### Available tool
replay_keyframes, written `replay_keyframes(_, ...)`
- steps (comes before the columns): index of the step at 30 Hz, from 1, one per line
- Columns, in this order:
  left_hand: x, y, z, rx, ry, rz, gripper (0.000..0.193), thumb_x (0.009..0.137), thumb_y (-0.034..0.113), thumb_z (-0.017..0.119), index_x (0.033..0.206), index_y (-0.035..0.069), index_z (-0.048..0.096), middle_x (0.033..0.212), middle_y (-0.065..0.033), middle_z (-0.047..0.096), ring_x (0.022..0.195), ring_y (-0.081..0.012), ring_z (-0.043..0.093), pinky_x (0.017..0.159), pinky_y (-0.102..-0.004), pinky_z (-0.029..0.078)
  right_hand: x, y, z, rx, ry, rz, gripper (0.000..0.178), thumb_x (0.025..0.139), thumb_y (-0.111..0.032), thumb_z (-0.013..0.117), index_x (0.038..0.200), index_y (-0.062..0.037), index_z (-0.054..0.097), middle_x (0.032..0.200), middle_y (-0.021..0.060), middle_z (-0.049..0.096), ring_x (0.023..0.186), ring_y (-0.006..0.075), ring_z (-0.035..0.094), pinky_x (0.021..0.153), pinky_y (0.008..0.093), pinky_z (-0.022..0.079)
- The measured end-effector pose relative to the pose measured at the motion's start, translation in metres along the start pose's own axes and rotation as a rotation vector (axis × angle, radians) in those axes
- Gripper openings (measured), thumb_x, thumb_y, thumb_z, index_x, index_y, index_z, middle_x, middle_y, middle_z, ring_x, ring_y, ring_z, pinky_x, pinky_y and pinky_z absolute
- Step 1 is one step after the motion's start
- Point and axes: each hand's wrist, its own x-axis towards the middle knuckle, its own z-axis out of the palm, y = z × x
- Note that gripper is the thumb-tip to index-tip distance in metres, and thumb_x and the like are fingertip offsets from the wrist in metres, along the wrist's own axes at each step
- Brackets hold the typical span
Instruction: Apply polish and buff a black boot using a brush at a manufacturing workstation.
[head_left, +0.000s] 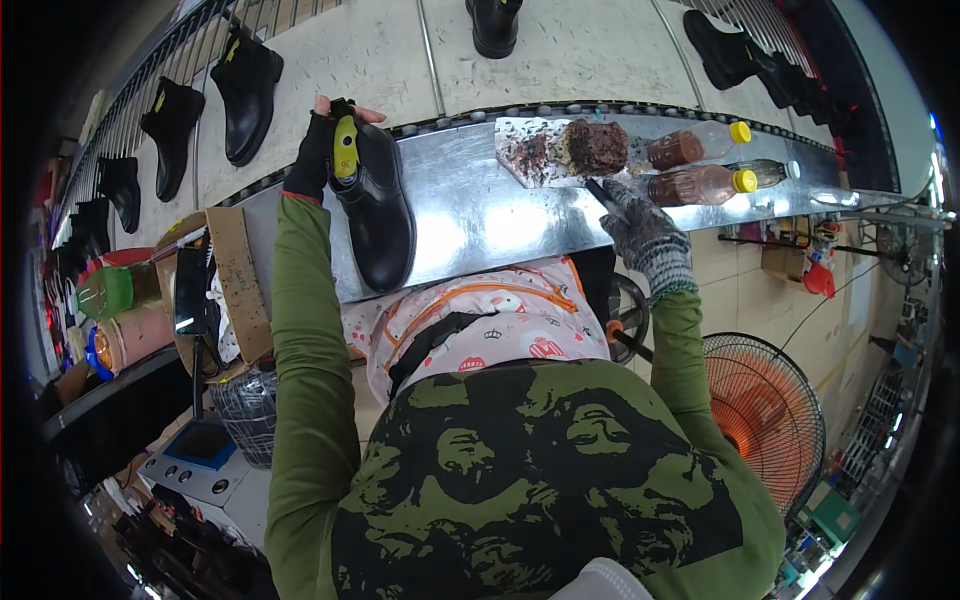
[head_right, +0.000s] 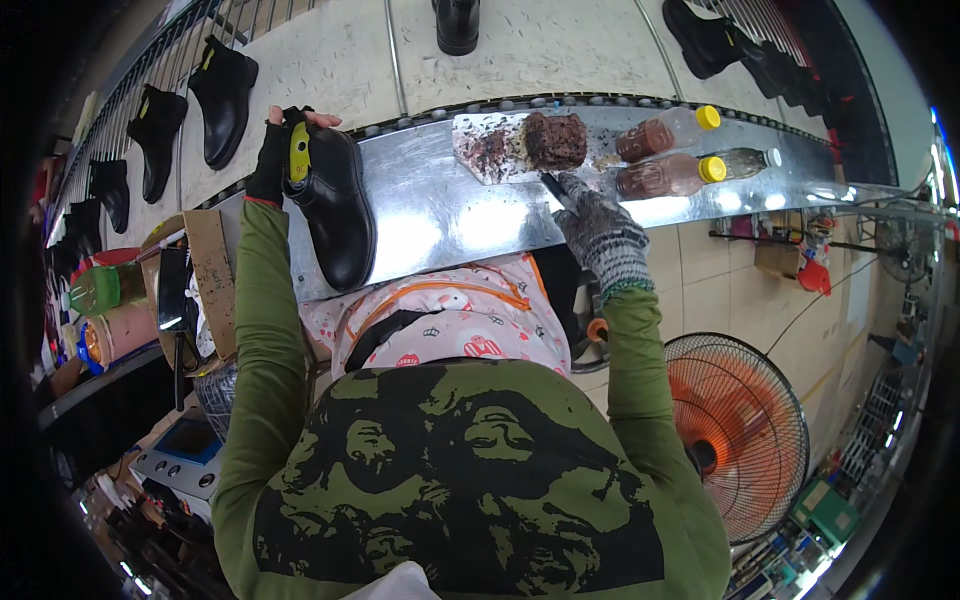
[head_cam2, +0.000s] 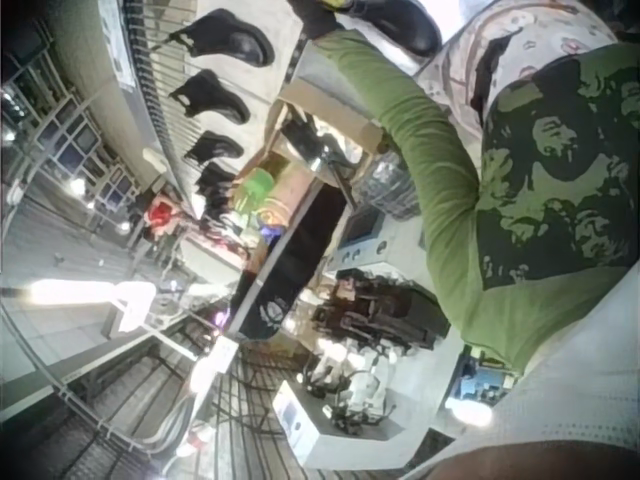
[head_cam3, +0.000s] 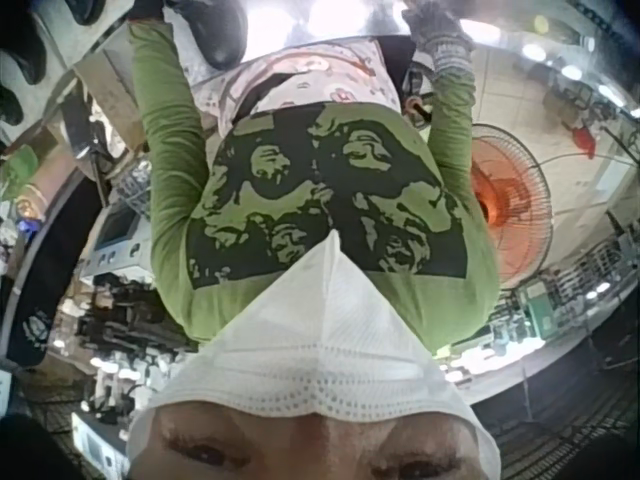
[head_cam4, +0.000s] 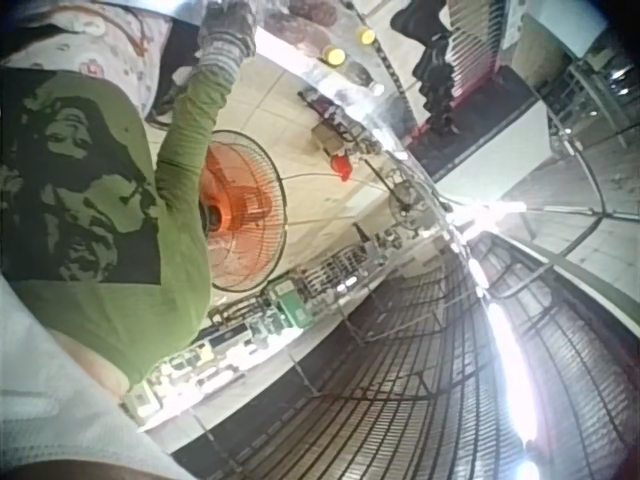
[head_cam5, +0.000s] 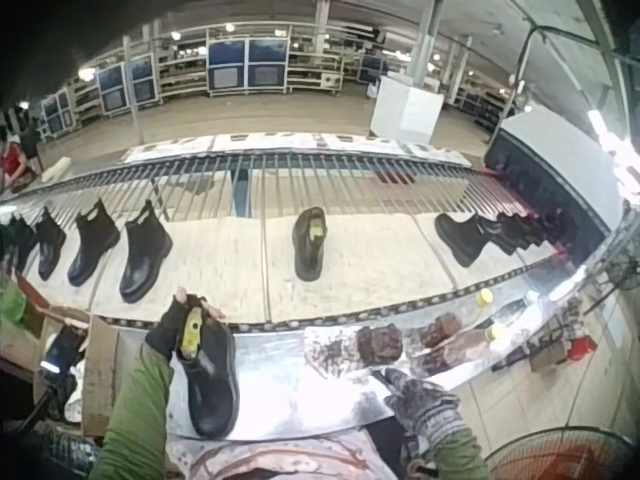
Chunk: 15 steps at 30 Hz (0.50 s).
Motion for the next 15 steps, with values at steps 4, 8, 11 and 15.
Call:
replay_keyframes(4, -0.001, -0.005, 0.003, 0.003, 0.088, 0.129, 0.076, 0.088, 0.067, 0.028, 0.077, -0.001, 0.060, 0.076, -0.0121, 0.060, 0.101, -0.0257, 0.053, 0.094, -0.0340, 0.037, 0.012, -0.011, -0.006, -0.227, -0.093, -0.032, 0.052, 0.086, -0.035, 0.051, 0.131, -0.0115, 0.042, 0.118, 0.0194, 0.055, 0.106, 0.0342, 0.055, 0.089, 0.0434, 0.045)
replay_keyframes(8, -0.009, -0.001, 0.005, 0.039, 0.088, 0.199, 0.074, 0.090, 0.065, 0.027, 0.071, 0.001, 0.060, 0.074, -0.0090, 0.059, 0.098, -0.0241, 0.050, 0.095, -0.0342, 0.033, 0.026, 0.010, 0.016, -0.244, -0.118, 0.009, 0.055, 0.087, -0.035, 0.050, 0.133, -0.0078, 0.040, 0.119, 0.0223, 0.054, 0.108, 0.0355, 0.053, 0.091, 0.0431, 0.043)
replay_keyframes(11, -0.023, 0.008, 0.010, 0.013, 0.049, 0.275, 0.078, 0.087, 0.069, 0.022, 0.070, 0.002, 0.059, 0.071, -0.0068, 0.056, 0.091, -0.0213, 0.049, 0.092, -0.0348, 0.034, 0.012, 0.013, 0.030, 0.109, 0.010, -0.014, 0.057, 0.087, -0.032, 0.051, 0.135, -0.0073, 0.037, 0.116, 0.0237, 0.055, 0.098, 0.0326, 0.060, 0.085, 0.0401, 0.048)
replay_keyframes(15, -0.032, 0.032, 0.033, 0.135, -0.089, 0.615, 0.084, 0.082, 0.074, 0.016, 0.066, 0.002, 0.057, 0.069, -0.0069, 0.056, 0.076, -0.0206, 0.050, 0.093, -0.0368, 0.031, -0.008, 0.006, 0.057, 0.739, -0.037, 0.123, 0.058, 0.089, -0.027, 0.050, 0.141, -0.0129, 0.029, 0.083, 0.0013, 0.058, 0.052, 0.0121, 0.051, 0.043, 0.0259, 0.046)
